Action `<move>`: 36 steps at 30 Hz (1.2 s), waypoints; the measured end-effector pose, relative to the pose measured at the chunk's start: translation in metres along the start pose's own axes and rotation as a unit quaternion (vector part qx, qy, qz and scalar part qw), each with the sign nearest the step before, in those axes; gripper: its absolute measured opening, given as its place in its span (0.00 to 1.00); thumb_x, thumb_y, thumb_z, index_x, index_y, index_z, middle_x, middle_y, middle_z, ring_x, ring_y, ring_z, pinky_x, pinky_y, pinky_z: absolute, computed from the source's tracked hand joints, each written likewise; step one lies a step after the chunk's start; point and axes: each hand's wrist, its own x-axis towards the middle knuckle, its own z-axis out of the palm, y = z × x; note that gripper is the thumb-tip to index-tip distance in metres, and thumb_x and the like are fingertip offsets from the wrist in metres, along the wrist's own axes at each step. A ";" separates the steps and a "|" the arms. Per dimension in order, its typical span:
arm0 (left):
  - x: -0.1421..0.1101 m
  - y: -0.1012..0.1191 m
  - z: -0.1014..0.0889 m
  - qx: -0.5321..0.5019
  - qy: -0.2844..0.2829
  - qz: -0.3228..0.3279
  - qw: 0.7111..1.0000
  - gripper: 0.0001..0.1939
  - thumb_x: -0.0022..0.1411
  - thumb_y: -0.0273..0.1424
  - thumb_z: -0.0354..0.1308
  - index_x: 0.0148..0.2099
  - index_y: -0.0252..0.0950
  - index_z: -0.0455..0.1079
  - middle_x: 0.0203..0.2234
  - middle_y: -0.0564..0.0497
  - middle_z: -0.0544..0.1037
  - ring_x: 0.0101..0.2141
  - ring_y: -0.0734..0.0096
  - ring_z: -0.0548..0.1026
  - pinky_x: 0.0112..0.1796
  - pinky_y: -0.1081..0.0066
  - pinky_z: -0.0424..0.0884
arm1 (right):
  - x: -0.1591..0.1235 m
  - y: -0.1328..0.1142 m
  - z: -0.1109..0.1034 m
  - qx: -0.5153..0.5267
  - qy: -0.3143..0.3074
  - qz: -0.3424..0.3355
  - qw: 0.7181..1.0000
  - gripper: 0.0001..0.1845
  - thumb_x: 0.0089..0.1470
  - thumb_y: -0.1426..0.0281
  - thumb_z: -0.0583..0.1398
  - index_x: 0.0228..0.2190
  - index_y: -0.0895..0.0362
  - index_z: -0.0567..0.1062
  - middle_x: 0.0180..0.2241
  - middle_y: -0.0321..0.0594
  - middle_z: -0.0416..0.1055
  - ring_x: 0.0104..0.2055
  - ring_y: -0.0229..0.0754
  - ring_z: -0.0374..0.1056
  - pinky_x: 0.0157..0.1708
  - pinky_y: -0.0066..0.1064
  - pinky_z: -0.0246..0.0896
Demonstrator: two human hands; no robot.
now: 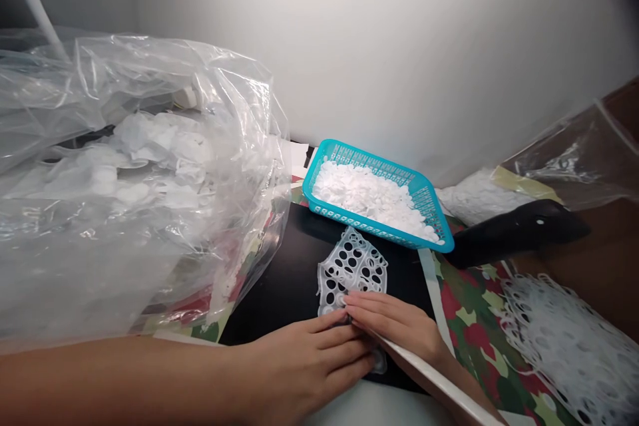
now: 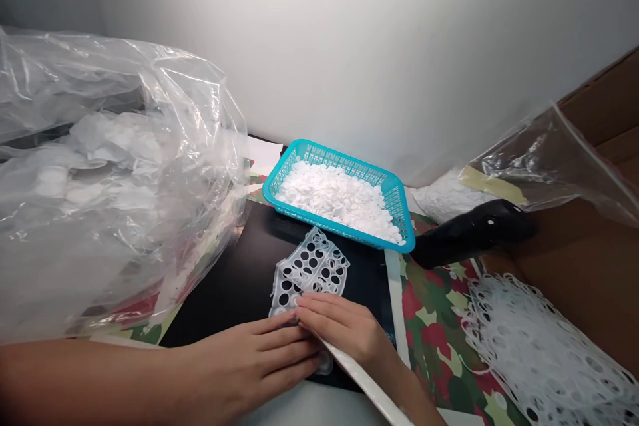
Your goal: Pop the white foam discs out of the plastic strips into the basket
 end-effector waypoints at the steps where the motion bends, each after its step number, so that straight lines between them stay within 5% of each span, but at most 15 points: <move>1: 0.000 -0.001 -0.001 -0.003 -0.004 -0.002 1.000 0.38 0.62 0.36 0.47 0.68 0.20 0.44 0.64 0.37 0.55 0.65 0.53 0.50 0.65 0.60 0.36 | -0.001 0.002 0.000 0.000 -0.009 -0.001 1.000 0.16 0.65 0.74 0.50 0.50 0.64 0.72 0.50 0.49 0.74 0.57 0.40 0.66 0.57 0.30 0.63; 11: 0.000 0.002 -0.001 -0.012 -0.015 -0.010 1.000 0.37 0.62 0.35 0.46 0.68 0.21 0.44 0.63 0.37 0.57 0.64 0.53 0.53 0.65 0.61 0.42 | -0.007 0.009 0.002 0.050 -0.036 0.016 0.998 0.16 0.65 0.72 0.52 0.52 0.60 0.71 0.52 0.47 0.72 0.60 0.41 0.63 0.57 0.34 0.63; 21: 0.000 0.000 -0.002 -0.022 -0.002 -0.004 1.000 0.37 0.61 0.35 0.49 0.67 0.20 0.46 0.63 0.36 0.57 0.64 0.52 0.53 0.65 0.60 0.44 | 0.003 0.003 0.004 -0.036 -0.007 -0.013 0.999 0.16 0.66 0.72 0.50 0.49 0.62 0.73 0.49 0.48 0.75 0.56 0.42 0.67 0.56 0.33 0.65; 28: -0.002 0.002 -0.007 -0.050 -0.020 -0.011 0.999 0.39 0.61 0.35 0.49 0.68 0.21 0.42 0.66 0.37 0.46 0.65 0.51 0.45 0.64 0.57 0.43 | 0.004 0.004 0.007 -0.009 0.067 0.082 0.994 0.16 0.64 0.74 0.52 0.49 0.57 0.73 0.48 0.43 0.76 0.52 0.41 0.71 0.53 0.32 0.68; 36: 0.001 0.000 -0.007 -0.059 -0.025 -0.005 0.998 0.39 0.60 0.36 0.49 0.67 0.19 0.45 0.64 0.34 0.54 0.65 0.50 0.49 0.65 0.59 0.41 | -0.001 0.005 0.002 0.017 -0.023 0.029 0.999 0.17 0.63 0.75 0.53 0.52 0.60 0.72 0.51 0.45 0.73 0.58 0.45 0.65 0.57 0.36 0.65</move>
